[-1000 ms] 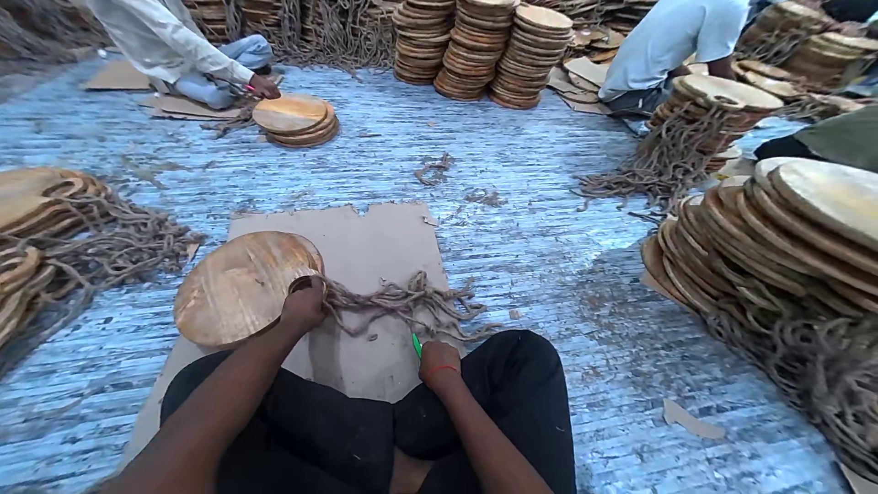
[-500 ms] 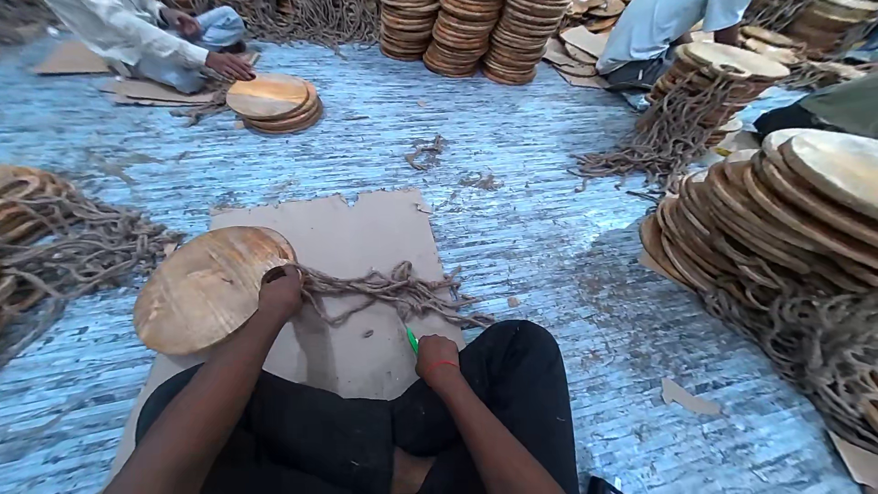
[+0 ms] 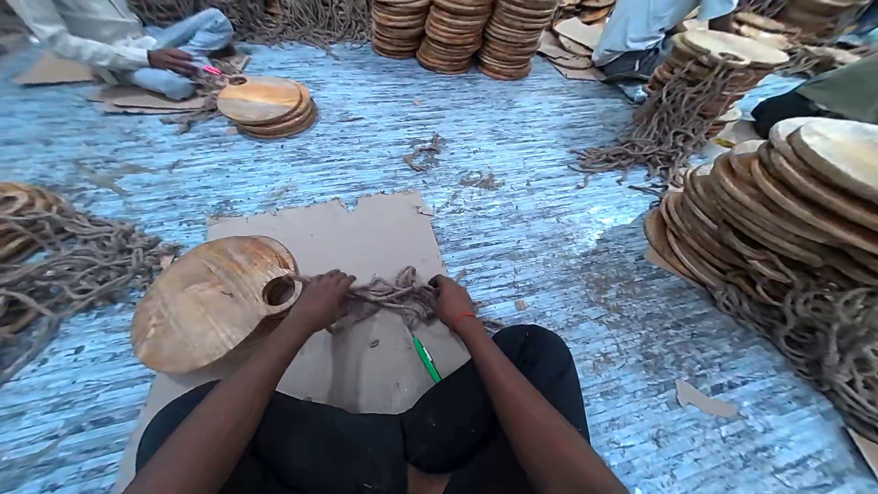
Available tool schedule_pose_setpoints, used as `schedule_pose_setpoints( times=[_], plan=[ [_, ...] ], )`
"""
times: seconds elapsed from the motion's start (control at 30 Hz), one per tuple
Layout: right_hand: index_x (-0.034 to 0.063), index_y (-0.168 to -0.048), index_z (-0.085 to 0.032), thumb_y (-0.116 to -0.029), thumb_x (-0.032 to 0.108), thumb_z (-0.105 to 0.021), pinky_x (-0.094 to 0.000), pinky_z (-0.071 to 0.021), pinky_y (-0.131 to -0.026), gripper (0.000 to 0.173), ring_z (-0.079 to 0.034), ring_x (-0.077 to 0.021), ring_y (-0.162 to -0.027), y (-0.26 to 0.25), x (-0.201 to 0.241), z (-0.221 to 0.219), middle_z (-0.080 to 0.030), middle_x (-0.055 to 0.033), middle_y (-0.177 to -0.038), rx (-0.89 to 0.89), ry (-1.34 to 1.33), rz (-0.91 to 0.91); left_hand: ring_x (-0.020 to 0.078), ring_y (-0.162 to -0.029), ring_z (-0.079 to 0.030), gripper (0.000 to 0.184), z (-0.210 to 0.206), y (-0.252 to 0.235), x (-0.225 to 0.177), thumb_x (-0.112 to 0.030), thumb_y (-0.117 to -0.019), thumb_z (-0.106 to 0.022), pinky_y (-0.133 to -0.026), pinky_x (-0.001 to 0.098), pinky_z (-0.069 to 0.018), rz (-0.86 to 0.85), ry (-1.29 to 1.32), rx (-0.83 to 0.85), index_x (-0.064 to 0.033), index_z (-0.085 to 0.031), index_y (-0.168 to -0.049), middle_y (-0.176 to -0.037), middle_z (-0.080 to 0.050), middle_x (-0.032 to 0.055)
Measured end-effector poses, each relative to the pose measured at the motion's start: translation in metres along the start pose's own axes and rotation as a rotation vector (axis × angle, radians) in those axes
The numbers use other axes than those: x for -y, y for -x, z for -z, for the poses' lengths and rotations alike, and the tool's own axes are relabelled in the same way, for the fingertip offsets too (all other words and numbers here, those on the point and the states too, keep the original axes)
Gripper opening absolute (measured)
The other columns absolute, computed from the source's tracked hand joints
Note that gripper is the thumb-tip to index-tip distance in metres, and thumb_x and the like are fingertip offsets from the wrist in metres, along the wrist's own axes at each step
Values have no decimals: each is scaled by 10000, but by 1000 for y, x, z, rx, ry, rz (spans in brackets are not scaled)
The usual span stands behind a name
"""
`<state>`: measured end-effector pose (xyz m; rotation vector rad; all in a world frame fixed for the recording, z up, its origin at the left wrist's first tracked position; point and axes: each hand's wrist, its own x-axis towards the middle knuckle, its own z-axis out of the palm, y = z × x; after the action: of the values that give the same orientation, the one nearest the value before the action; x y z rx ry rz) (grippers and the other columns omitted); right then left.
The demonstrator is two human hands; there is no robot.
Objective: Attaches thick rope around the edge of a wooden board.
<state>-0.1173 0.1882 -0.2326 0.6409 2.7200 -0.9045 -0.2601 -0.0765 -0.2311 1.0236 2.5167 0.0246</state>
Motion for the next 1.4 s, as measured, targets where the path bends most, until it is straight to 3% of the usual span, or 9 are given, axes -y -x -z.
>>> schedule_pose_setpoints(
  times=[0.13, 0.33, 0.53, 0.6, 0.73, 0.87, 1.17, 1.27, 1.4],
  plan=[
    [133, -1542, -472, -926, 224, -752, -609, -377, -1162, 683, -472, -401, -1424, -37, 3, -12, -530, -173, -1521, 124, 198, 93, 389, -1506, -346, 910, -9, -2, 8, -301, -904, -771, -1248, 576, -201, 59, -140, 180, -99, -264, -1632, -1564, -461, 196],
    [65, -1239, -699, -980, 268, -660, -633, -482, -1012, 331, -628, -410, -1202, -66, 15, -2, -640, -208, -1318, 175, 358, 74, 377, -1361, -525, 897, 1, 3, -2, -616, -936, -622, -1243, 574, -195, 107, -164, 250, -30, -357, -1561, -1406, -589, 227],
    [66, -1202, -651, -935, 259, -769, -631, -550, -826, 349, -704, -410, -996, -69, 44, 79, -708, -199, -1107, -47, 277, 294, 348, -1283, -586, 335, 6, -2, 7, -224, -1070, -518, -1186, 534, -319, 198, -29, 74, -27, -620, -1320, -1287, -665, 188],
    [114, -1282, -622, -970, 249, -715, -634, -549, -801, 353, -725, -410, -948, -69, 40, 94, -745, -179, -1009, -76, 349, 292, 356, -1203, -638, 320, 11, -1, 15, -252, -1087, -498, -1119, 543, -409, 240, 80, -40, -38, -631, -1285, -1210, -694, 194],
    [130, -1391, -591, -1025, 121, -581, -659, -548, -843, 367, -712, -451, -1031, -74, -12, 102, -735, -211, -1131, -187, 349, 47, 397, -1153, -659, 353, 17, 0, 19, -285, -1090, -504, -1046, 589, -460, 280, 177, -115, -55, -595, -1341, -1181, -701, 207],
    [53, -1473, -530, -934, 130, -708, -692, -471, -1005, 572, -595, -496, -1249, -67, -68, 95, -607, -295, -1363, -51, 386, -221, 415, -1149, -664, 456, 19, -2, 15, -237, -1067, -555, -1047, 621, -448, 226, 233, -82, -127, -485, -1503, -1205, -702, 215],
    [45, -1254, -701, -1009, 95, -636, -603, -511, -1020, 259, -664, -390, -1174, -45, 13, 3, -699, -201, -1249, -30, 16, 294, 396, -972, -690, 309, 27, -2, 18, -124, -1051, -566, -911, 615, -525, 193, 464, -219, -81, -623, -1352, -1052, -710, 211],
    [97, -1372, -644, -929, 70, -705, -642, -445, -1067, 448, -553, -438, -1314, -70, 24, -22, -622, -186, -1403, 66, 237, 257, 375, -961, -691, 289, 28, 1, 19, -129, -1068, -529, -912, 598, -528, 218, 468, -240, -78, -637, -1331, -1041, -711, 196],
    [35, -1336, -628, -982, 208, -677, -597, -476, -1063, 398, -582, -418, -1274, -87, 39, -3, -619, -226, -1346, 48, 192, 172, 361, -1080, -680, 324, 38, 9, 22, -163, -1080, -494, -991, 570, -508, 285, 452, -317, -69, -611, -1367, -1163, -703, 188]
  ],
)
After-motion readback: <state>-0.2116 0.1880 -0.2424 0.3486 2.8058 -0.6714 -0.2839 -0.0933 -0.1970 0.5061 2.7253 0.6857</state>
